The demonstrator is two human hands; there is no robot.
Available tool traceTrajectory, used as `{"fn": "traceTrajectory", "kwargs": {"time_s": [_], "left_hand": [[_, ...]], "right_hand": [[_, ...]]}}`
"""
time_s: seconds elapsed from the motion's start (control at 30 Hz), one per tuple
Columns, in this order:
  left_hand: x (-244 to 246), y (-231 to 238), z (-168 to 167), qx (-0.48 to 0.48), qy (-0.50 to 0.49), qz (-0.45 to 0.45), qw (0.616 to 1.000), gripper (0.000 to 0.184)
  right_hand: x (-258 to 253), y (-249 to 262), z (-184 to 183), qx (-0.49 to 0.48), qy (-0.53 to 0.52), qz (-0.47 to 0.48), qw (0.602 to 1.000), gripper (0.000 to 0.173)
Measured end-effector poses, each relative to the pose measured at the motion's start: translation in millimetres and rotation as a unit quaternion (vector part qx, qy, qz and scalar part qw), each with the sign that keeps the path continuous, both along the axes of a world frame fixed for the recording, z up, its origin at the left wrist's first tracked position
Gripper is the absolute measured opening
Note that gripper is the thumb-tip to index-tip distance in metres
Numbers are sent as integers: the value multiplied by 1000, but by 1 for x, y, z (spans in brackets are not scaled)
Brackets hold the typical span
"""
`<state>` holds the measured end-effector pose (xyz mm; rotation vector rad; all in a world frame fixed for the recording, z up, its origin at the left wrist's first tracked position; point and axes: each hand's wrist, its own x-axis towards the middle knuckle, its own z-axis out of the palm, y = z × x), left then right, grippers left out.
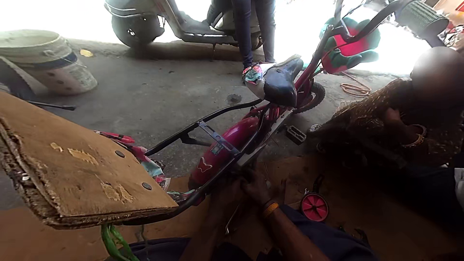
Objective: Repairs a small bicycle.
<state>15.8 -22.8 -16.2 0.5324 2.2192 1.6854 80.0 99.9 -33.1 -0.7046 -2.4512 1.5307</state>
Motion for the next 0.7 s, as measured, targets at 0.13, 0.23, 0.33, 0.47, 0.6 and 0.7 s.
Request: {"fn": "traceTrajectory", "kwargs": {"time_s": [0.13,0.23,0.33,0.47,0.6,0.7], "left_hand": [[12,-4,5,-68,112,4,991,23],[10,-9,4,-62,128,-6,990,21],[10,-16,0,10,106,-6,994,19],[19,-13,7,116,114,116,980,18],[21,-4,9,110,116,157,975,16],[19,3,5,85,110,175,975,15]], "right_hand": [[1,1,-7,42,34,-7,999,34],[-3,-1,-17,78,46,-15,996,34],[-3,0,-26,101,63,-6,993,33],[-2,2,-18,115,60,1,992,30],[1,1,-22,127,77,-3,989,29],[0,1,-24,127,93,-7,988,28]]}}
